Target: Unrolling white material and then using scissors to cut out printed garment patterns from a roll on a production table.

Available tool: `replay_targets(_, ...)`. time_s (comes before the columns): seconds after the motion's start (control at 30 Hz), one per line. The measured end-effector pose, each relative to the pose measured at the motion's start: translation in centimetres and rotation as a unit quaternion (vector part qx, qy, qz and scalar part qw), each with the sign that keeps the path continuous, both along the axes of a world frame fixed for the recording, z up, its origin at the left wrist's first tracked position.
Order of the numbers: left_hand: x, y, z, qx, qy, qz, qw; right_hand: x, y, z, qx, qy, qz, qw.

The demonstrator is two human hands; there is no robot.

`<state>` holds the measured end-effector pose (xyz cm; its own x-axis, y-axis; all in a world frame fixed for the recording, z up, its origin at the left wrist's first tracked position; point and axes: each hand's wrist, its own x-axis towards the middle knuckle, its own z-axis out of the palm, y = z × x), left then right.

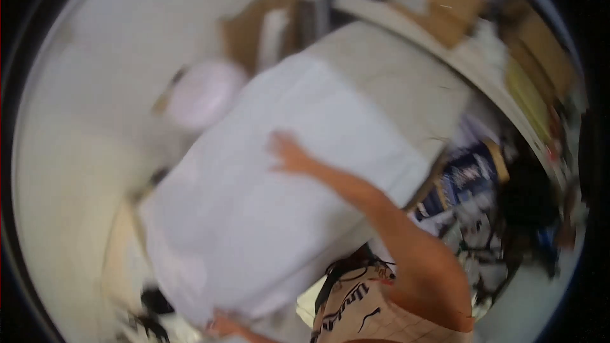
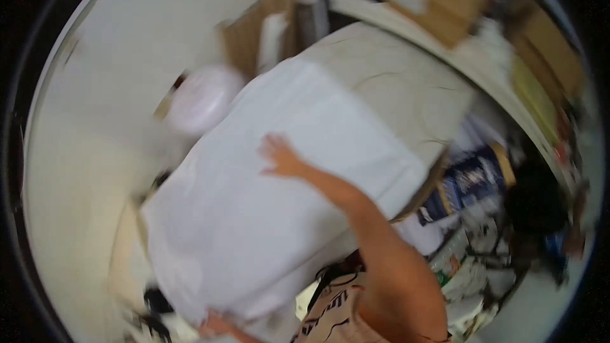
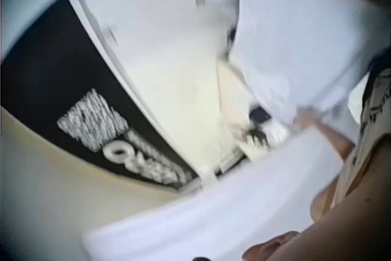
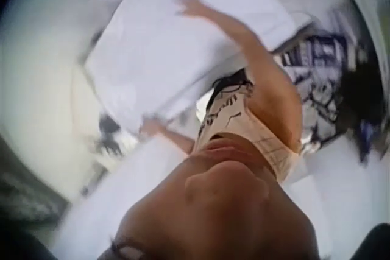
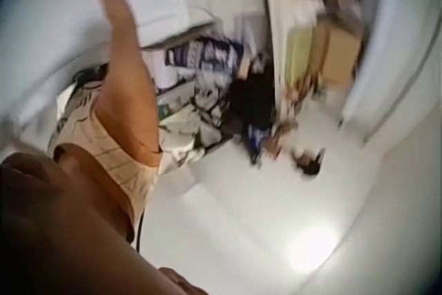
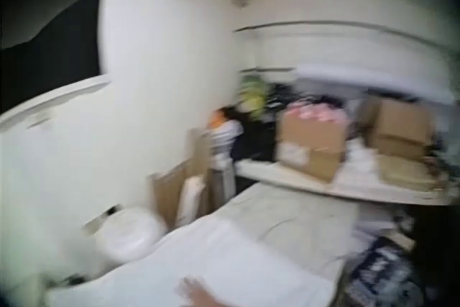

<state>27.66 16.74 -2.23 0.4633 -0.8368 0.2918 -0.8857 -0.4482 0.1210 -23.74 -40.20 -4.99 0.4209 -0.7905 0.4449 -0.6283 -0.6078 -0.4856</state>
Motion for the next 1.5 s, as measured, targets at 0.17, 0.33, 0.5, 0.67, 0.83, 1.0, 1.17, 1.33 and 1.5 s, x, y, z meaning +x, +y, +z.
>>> replay_targets(0.17, 4.6, -15.7, 1.3, 0.015, 0.298, 0.053, 0.953, -2.9, -0.4, 2.2, -0.012, 0.113, -0.016, 0.993)
replay_targets(0.33, 0.3, -35.5, 11.0, 0.057, 0.531, 0.128, 0.836, -3.1, 0.1, 3.6, 0.078, 0.102, -0.048, 0.991)
replay_targets(0.5, -1.0, -37.4, 10.9, 0.010, 0.252, 0.010, 0.968, -1.8, 1.9, 6.4, 0.130, 0.099, -0.083, 0.983)
replay_targets(0.67, -2.3, -40.1, 12.6, 0.094, -0.072, 0.052, 0.992, -0.5, 3.9, 7.1, 0.094, 0.097, -0.208, 0.969)
replay_targets(0.83, 8.4, -46.7, 6.3, 0.068, 0.192, -0.065, 0.977, -0.7, 4.6, 9.1, 0.108, 0.068, -0.318, 0.939)
replay_targets(1.0, 1.3, -52.1, 8.6, 0.235, 0.005, -0.375, 0.897, 1.0, 8.6, 8.7, 0.217, 0.056, -0.358, 0.906)
replay_targets(1.17, 4.9, -56.5, 3.5, 0.109, 0.228, -0.433, 0.865, -1.0, 10.5, 7.3, 0.205, 0.081, -0.325, 0.920)
replay_targets(1.33, 9.2, -57.9, 1.8, -0.008, 0.434, -0.413, 0.801, -1.3, 10.2, 5.0, 0.116, 0.055, -0.328, 0.936)
replay_targets(1.5, 5.5, -59.5, 6.3, 0.029, 0.685, -0.361, 0.632, 0.6, 7.0, 1.8, 0.130, 0.033, -0.260, 0.956)
